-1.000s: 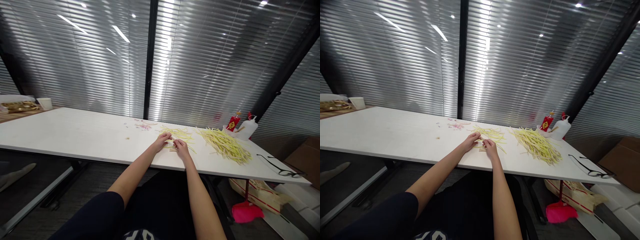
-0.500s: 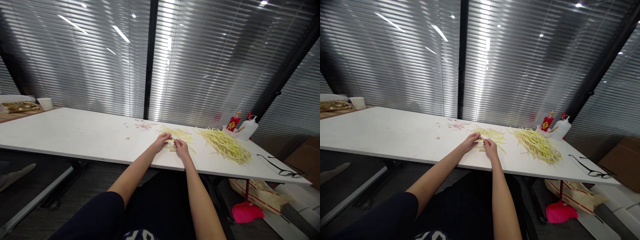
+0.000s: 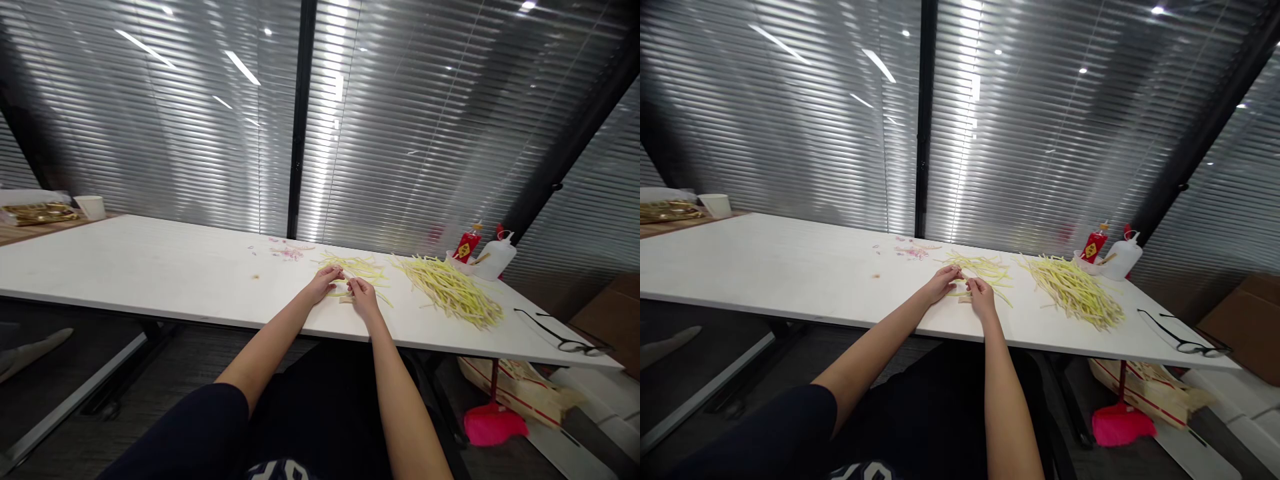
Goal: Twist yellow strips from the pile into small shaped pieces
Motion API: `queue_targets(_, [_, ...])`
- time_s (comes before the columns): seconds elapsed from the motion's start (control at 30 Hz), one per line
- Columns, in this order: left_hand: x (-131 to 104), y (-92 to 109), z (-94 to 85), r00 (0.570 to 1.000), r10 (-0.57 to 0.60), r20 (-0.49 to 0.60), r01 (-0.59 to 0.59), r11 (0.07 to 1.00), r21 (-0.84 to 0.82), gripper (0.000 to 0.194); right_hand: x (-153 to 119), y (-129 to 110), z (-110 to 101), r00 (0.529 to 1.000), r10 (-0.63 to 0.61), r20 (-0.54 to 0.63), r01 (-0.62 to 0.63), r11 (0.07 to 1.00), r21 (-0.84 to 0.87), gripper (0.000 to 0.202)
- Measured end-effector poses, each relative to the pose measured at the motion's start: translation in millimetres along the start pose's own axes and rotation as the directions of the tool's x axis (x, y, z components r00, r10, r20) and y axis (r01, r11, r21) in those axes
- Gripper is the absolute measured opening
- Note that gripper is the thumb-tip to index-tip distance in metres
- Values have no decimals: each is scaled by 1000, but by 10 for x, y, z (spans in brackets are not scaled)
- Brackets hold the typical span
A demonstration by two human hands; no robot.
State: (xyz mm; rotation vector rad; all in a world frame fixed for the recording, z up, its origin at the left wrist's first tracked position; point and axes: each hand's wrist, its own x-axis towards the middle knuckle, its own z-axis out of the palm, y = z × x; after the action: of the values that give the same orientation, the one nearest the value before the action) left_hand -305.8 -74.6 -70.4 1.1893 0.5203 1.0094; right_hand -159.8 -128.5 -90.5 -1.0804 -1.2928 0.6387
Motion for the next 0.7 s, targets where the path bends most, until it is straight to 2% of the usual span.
queue_targets(0.13, [2,7,3,999,-11,-32,10,1000,-16,34,0,-1,10,999,25,-32,-23,998,50,34])
queue_targets(0.3, [-3,17,14,998,-26,-61,25,999,-22,35,33,92,1,988,53,-142,-43,996,73,49])
queue_targets(0.47, [7,-4,9,998,-33,-57,33,999,2,35,47,128,-7,989,17,-149,-6,997,77,36])
queue_targets(0.7, [29,-43,-12,999,-10,-38,10,1000,1,35,29,89,-9,991,49,-123,-47,999,20,34])
